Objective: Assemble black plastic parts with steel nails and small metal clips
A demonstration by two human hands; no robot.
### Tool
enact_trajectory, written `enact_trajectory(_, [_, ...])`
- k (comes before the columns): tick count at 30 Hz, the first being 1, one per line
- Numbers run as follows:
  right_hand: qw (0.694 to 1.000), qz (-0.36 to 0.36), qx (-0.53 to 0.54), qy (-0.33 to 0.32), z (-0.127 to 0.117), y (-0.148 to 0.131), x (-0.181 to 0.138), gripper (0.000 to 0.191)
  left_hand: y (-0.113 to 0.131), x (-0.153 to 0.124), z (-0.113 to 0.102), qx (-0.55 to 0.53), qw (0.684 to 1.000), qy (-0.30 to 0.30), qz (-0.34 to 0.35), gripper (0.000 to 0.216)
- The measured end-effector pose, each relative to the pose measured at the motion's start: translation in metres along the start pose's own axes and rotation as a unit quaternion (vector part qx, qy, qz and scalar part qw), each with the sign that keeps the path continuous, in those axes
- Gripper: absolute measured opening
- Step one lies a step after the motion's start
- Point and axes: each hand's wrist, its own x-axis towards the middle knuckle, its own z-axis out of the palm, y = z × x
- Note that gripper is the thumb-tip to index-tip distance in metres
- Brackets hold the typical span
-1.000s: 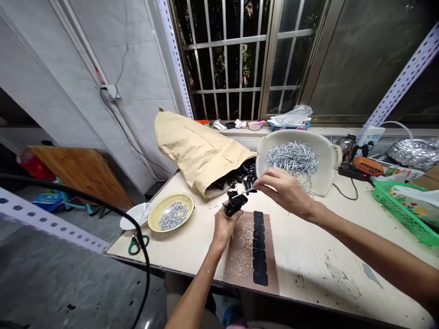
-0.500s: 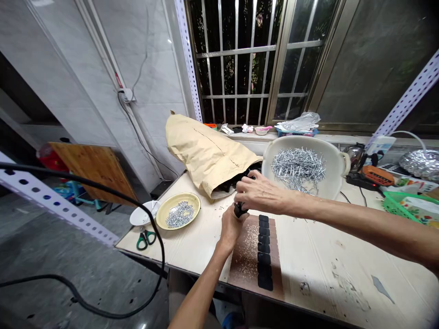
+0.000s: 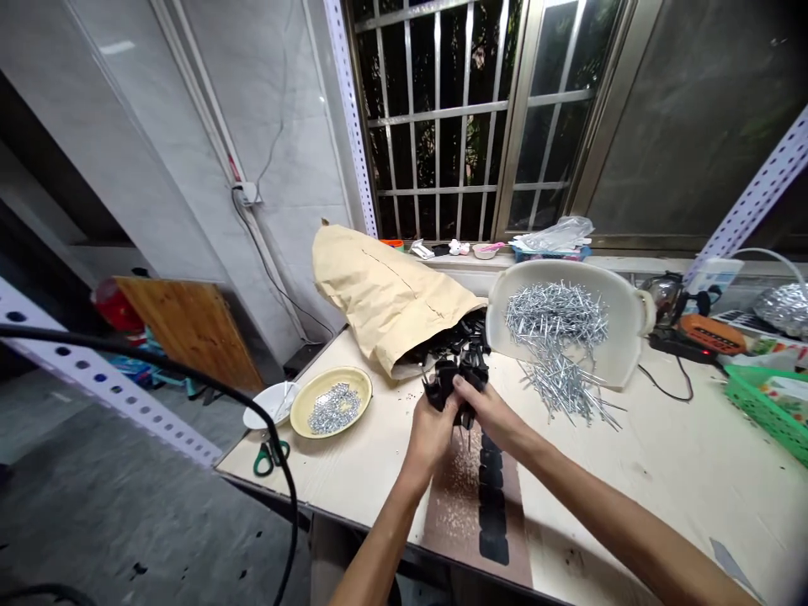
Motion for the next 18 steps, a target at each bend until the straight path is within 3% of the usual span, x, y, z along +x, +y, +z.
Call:
enact_trajectory(3, [0.994, -0.066, -0.014, 0.082, 0.003, -0.008, -0.004, 0.034, -0.003, 0.007, 0.002, 0.019, 0.999, -0.022, 0.034, 0.034])
enact_trajectory(5, [0.992, -0.073, 0.002, 0.099, 0.000, -0.009, -0.002, 0.034, -0.010, 0.014, 0.003, 0.013, 0.999, -0.042, 0.019, 0.035])
enact_trajectory(10, [0.993, -0.102, 0.000, 0.067, -0.017, 0.008, 0.012, 0.037, -0.021, 0.024, 0.013, -0.050, 0.986, -0.134, -0.087, 0.044])
enact_trajectory(15, [0.972, -0.112, -0.030, 0.203, -0.027, 0.017, 0.016, 0.037, -0.020, 0.026, 0.025, -0.106, 0.967, -0.166, -0.161, 0.038])
enact_trajectory(18, [0.954, -0.169, -0.144, 0.200, -0.025, 0.014, 0.008, 0.035, -0.023, 0.031, 0.028, -0.171, 0.946, -0.148, -0.233, 0.034])
